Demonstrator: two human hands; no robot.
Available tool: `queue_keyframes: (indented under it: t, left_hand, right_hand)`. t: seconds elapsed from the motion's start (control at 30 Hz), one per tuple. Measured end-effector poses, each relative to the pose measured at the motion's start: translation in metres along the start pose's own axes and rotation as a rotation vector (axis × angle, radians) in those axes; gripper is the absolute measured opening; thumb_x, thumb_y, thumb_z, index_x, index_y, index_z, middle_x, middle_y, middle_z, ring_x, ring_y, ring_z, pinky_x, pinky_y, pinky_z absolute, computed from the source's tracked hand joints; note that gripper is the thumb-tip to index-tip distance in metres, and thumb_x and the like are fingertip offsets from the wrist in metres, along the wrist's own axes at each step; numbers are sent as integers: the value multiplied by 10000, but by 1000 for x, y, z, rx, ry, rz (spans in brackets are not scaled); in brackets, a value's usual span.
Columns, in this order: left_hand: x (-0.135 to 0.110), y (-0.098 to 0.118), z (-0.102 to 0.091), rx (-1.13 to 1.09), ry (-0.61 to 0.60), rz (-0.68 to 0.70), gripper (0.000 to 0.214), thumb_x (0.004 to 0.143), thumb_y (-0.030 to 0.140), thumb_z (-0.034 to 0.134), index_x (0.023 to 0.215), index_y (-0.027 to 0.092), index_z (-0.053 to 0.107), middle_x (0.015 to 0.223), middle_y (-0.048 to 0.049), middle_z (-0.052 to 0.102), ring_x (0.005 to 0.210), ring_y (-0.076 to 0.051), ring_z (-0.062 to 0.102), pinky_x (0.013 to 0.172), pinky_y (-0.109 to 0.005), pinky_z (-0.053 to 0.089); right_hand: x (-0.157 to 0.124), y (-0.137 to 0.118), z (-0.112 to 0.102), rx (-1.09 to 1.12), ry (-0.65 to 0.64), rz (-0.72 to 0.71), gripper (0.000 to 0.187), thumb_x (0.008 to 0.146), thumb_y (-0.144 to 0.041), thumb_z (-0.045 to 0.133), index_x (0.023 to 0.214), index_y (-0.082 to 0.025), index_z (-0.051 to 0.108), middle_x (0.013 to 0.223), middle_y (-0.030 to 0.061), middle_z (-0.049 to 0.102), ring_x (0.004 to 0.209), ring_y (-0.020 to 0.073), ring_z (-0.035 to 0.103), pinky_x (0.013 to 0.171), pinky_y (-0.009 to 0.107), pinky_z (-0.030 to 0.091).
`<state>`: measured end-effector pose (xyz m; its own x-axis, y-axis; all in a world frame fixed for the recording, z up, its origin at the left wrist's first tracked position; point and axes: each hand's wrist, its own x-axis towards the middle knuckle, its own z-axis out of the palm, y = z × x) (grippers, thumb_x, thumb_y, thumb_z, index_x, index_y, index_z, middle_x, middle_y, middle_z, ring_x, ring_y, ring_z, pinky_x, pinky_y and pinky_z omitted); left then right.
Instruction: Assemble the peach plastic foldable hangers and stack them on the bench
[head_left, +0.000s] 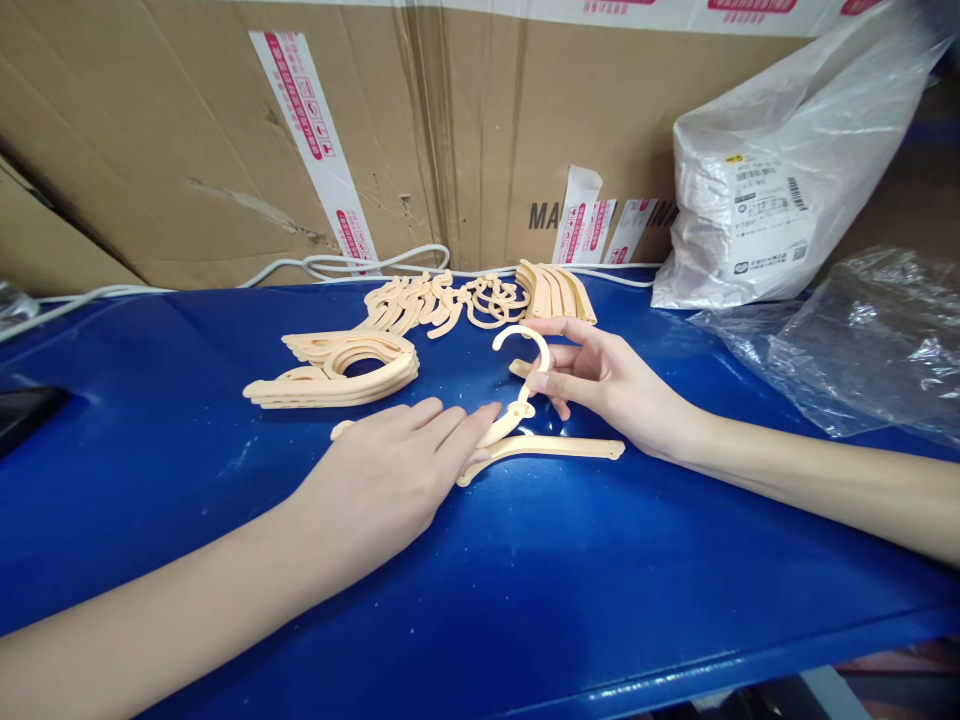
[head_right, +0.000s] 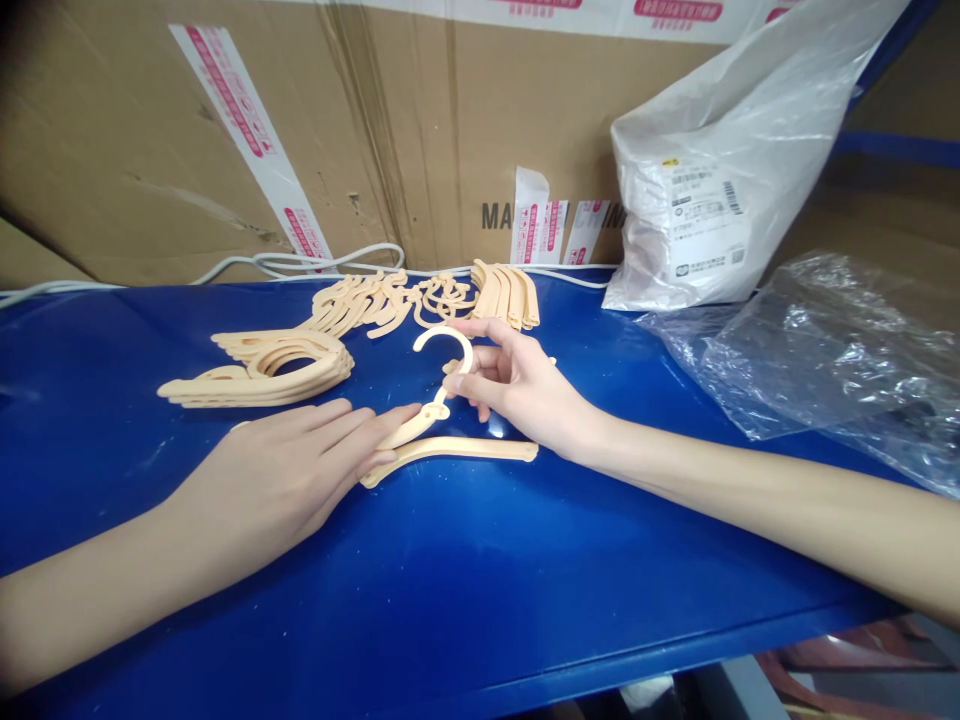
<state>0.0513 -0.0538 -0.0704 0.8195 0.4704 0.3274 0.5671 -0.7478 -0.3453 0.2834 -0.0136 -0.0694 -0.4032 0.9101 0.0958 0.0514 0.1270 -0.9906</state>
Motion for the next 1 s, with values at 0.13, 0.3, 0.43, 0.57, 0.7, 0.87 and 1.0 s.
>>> queue_keyframes:
  t: [0.13,0.3,0.43,0.57,0.7,0.87,1.0]
  left_hand:
    - [0,0,1,15,27,-9,416,944,52,312,1224,44,619,817,-86,706,720,-218,656,596,-319,490]
    - [1,0,1,-34,25,-38,386,958,85,327,1190,45,633,804,-84,702,704,-231,660,581,-338,488]
    - [5,4,-5,-203,0,-164,362,1007,239,336,1188,110,622,887,-73,708,799,-252,672,643,-363,501]
    - [17,4,-16,-590,-156,-402,304,1004,348,370,999,215,643,871,-3,699,762,-194,655,607,-295,467]
    - [35,-3,-19,-1025,-319,-571,288,948,416,467,833,212,635,724,24,640,648,-140,602,507,-214,418]
    - [55,-9,-13,-1549,-395,-821,106,855,278,596,834,175,597,793,2,656,690,-138,657,503,-187,508]
    - [59,-10,-9,-1741,-373,-970,85,888,208,581,832,151,608,792,-25,695,752,-138,693,619,-219,577]
  right_hand:
    - [-1,0,0,12,-3,7,518,830,-159,656,1303,-123,447,766,-8,668,571,78,531,548,241,462]
    - [0,0,-1,39,13,8,495,812,-201,705,1241,-161,462,766,-16,675,561,76,530,545,245,461]
    - [-1,1,-1,79,37,-16,495,773,-239,763,1151,-198,446,748,-24,681,558,84,553,539,244,463]
    - [-8,-1,1,38,-21,-112,458,811,-222,729,1168,-212,443,793,-15,676,672,122,622,634,283,503]
    - [-14,-1,3,-129,-19,-217,454,863,-245,680,1247,-217,440,852,-5,659,764,142,630,726,317,507]
    - [-15,1,0,-240,74,-173,446,872,-301,666,1229,-239,407,808,-21,648,736,149,628,678,308,484]
    - [-18,0,-1,-368,144,-227,311,874,-317,661,1020,-250,395,712,-58,600,628,121,582,573,262,432]
